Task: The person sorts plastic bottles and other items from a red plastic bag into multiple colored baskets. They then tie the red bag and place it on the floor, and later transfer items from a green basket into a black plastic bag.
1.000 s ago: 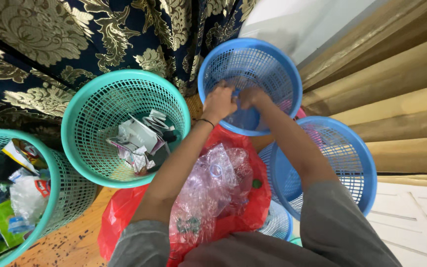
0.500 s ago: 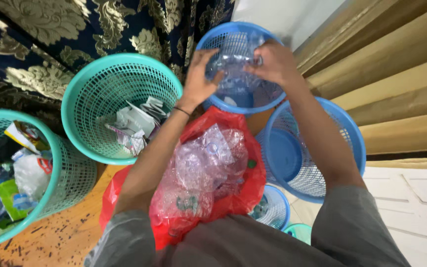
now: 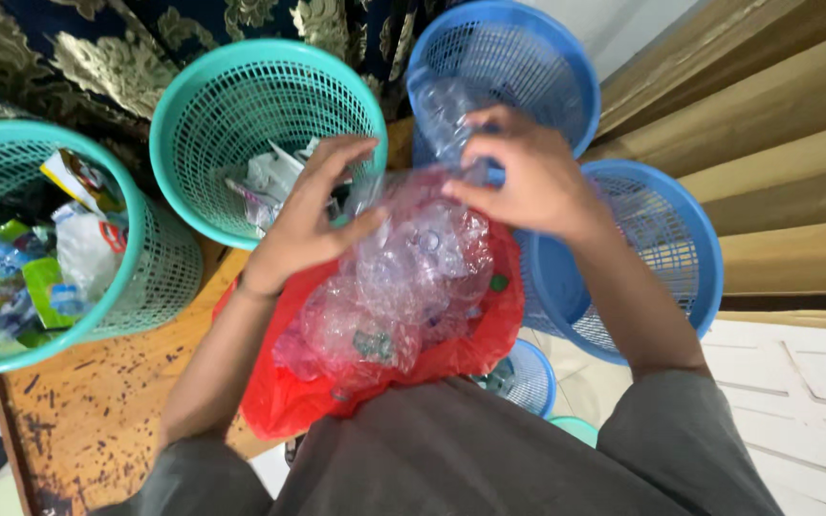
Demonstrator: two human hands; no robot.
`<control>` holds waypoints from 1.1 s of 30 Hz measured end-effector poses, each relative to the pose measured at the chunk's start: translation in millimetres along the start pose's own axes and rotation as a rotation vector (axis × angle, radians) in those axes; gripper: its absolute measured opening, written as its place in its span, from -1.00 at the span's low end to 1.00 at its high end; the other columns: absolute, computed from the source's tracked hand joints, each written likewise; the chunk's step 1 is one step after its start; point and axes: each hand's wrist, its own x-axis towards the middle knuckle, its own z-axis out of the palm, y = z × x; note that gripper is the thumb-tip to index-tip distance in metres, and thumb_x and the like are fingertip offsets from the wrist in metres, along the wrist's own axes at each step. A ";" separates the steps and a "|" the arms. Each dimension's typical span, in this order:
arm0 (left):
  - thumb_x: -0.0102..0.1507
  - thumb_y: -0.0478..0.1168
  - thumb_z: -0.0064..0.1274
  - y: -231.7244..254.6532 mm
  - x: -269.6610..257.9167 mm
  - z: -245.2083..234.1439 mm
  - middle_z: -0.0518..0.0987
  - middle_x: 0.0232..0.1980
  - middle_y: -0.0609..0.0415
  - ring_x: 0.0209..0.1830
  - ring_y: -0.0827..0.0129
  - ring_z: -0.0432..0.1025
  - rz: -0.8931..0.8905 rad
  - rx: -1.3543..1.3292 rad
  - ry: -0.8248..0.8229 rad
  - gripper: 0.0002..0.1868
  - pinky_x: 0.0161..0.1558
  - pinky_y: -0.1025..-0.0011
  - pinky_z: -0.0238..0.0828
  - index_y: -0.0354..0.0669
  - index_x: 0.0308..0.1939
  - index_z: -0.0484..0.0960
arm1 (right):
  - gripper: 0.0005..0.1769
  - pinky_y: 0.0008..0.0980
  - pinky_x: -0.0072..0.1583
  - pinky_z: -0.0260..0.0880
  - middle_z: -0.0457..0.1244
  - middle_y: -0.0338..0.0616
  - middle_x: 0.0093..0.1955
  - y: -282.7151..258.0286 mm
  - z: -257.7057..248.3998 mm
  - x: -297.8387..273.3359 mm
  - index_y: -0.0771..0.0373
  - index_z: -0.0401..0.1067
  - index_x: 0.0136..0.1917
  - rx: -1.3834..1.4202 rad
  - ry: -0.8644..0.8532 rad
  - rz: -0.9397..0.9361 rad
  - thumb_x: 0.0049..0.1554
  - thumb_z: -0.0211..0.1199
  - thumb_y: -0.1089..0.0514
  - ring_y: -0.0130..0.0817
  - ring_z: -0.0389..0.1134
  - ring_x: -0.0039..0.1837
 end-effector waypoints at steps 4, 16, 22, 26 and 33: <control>0.13 -0.29 0.31 26.8 -56.7 -7.5 0.33 0.41 -0.18 0.42 -0.01 0.30 0.030 0.078 -0.066 -0.15 0.40 0.12 0.28 -0.24 0.46 0.26 | -0.60 -0.12 0.04 0.41 0.28 -0.03 0.33 -48.5 10.9 -27.5 0.13 0.55 -0.04 0.032 -0.126 -0.002 0.05 0.48 -0.18 -0.06 0.42 0.07; 0.09 -0.42 0.08 5.4 -145.0 -7.8 0.54 0.20 -0.03 0.12 0.18 0.50 -0.512 -0.023 -0.088 -0.34 0.10 0.27 0.51 -0.18 0.32 0.45 | -0.23 0.01 0.27 0.22 0.22 -0.03 0.18 -109.6 73.8 -70.8 0.12 0.38 0.35 0.177 -0.063 -0.042 -0.03 0.49 -0.21 0.00 0.28 0.23; 0.21 -0.40 0.04 -21.8 -161.1 1.7 0.57 0.16 0.01 0.16 0.26 0.53 -0.600 -0.068 -0.022 -0.49 0.14 0.32 0.52 -0.17 0.28 0.49 | -0.13 0.01 0.44 0.19 0.15 0.03 0.44 -106.3 107.1 -86.4 0.10 0.26 0.51 0.253 -0.103 0.007 0.04 0.48 -0.16 0.04 0.17 0.47; 0.19 -0.36 0.12 -29.3 -163.5 5.4 0.55 0.22 -0.01 0.25 0.23 0.45 -0.618 -0.159 0.087 -0.41 0.20 0.29 0.41 -0.19 0.33 0.43 | -0.02 -0.03 0.53 0.09 0.00 0.11 0.61 -101.3 117.5 -96.4 0.16 0.15 0.58 0.419 -0.139 0.082 0.03 0.47 -0.15 0.08 0.01 0.62; 0.19 -0.28 0.20 -35.3 -146.0 2.1 0.57 0.15 -0.09 0.20 0.14 0.50 -0.477 0.026 0.070 -0.46 0.19 0.26 0.41 -0.25 0.26 0.49 | -0.06 -0.02 0.56 0.09 0.02 0.07 0.61 -96.2 122.8 -100.3 0.14 0.20 0.56 0.446 -0.091 0.104 0.03 0.51 -0.14 0.06 0.02 0.64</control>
